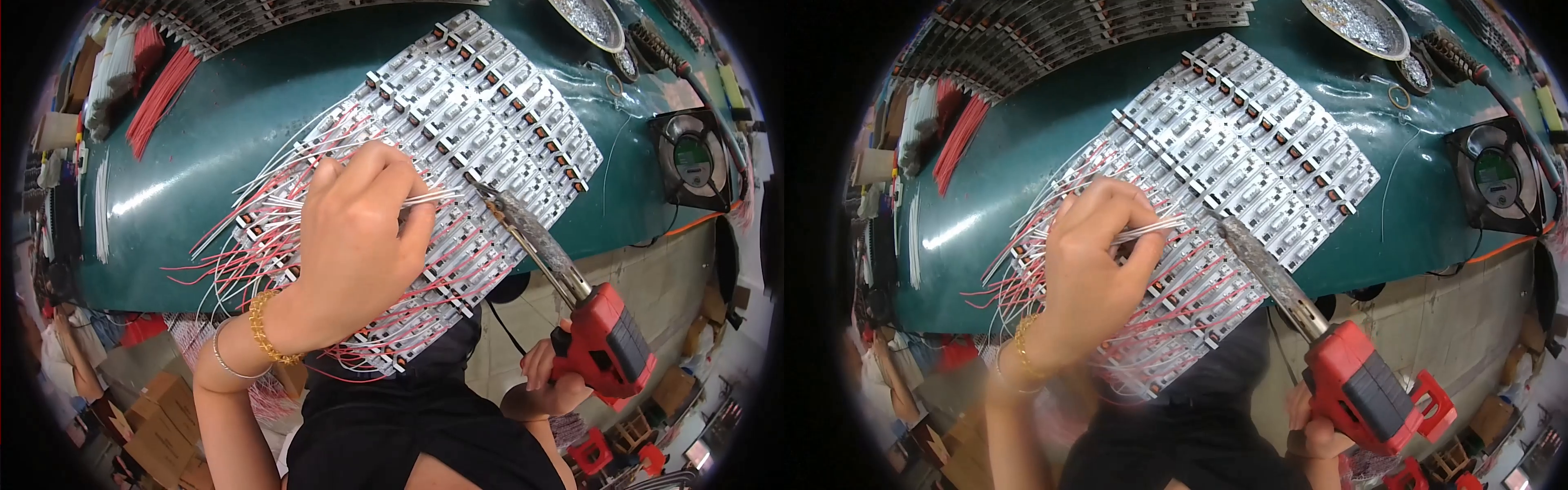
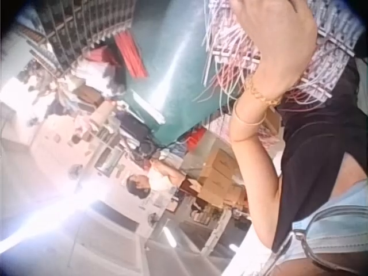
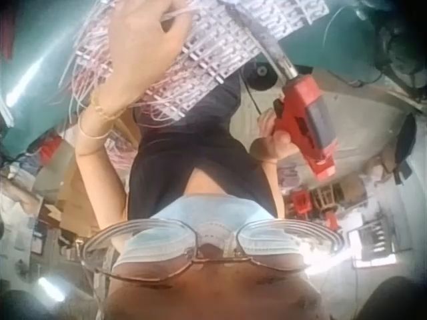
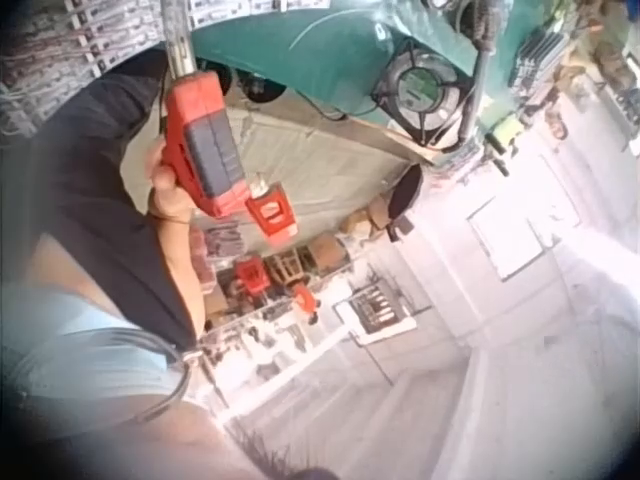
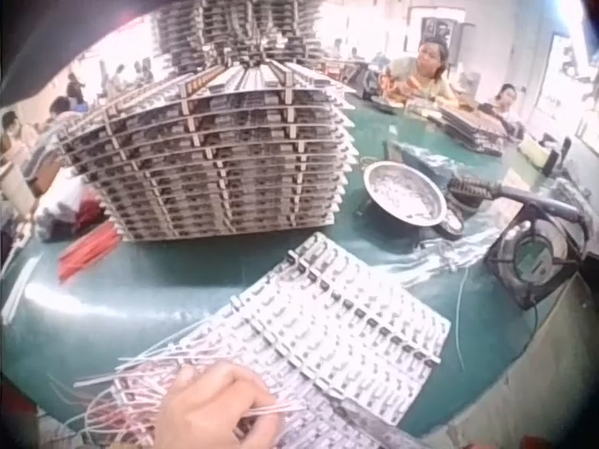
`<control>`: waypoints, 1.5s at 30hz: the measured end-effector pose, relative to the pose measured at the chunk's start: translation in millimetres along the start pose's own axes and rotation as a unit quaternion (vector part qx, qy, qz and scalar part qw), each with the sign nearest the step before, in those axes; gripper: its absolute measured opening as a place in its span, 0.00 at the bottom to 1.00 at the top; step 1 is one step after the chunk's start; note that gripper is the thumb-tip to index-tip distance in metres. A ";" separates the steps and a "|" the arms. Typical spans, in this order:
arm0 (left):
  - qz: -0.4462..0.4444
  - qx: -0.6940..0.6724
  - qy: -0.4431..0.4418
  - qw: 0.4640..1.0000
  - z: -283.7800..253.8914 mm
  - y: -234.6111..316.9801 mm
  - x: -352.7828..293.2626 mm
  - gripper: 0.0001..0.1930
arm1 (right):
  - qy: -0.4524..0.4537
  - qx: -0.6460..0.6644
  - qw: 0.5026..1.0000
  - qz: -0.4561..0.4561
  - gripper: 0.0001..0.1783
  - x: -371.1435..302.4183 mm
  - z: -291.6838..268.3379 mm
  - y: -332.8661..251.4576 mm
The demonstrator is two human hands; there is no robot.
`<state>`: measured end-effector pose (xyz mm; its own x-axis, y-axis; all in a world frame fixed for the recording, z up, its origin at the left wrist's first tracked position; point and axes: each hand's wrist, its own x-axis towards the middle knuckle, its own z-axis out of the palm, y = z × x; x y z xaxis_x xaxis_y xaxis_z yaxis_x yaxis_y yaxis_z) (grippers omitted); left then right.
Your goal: The person solders white wires onto circuit boards using a soldering tool, picks up red wires from the table, and solders the red wires onto the circuit boards.
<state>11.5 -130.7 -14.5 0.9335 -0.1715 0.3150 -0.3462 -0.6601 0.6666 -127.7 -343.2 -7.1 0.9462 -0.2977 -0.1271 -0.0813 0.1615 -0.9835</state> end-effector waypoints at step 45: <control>0.048 0.058 0.009 0.997 6.1 -2.3 0.0 0.05 | -0.048 -0.057 0.996 -0.056 0.40 -12.5 -23.2 25.6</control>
<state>12.8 -133.7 -20.2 0.8943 -0.2260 0.3862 -0.4202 -0.7212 0.5508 -148.9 -357.1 -33.7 0.9763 -0.2164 -0.0079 -0.0032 0.0217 -0.9998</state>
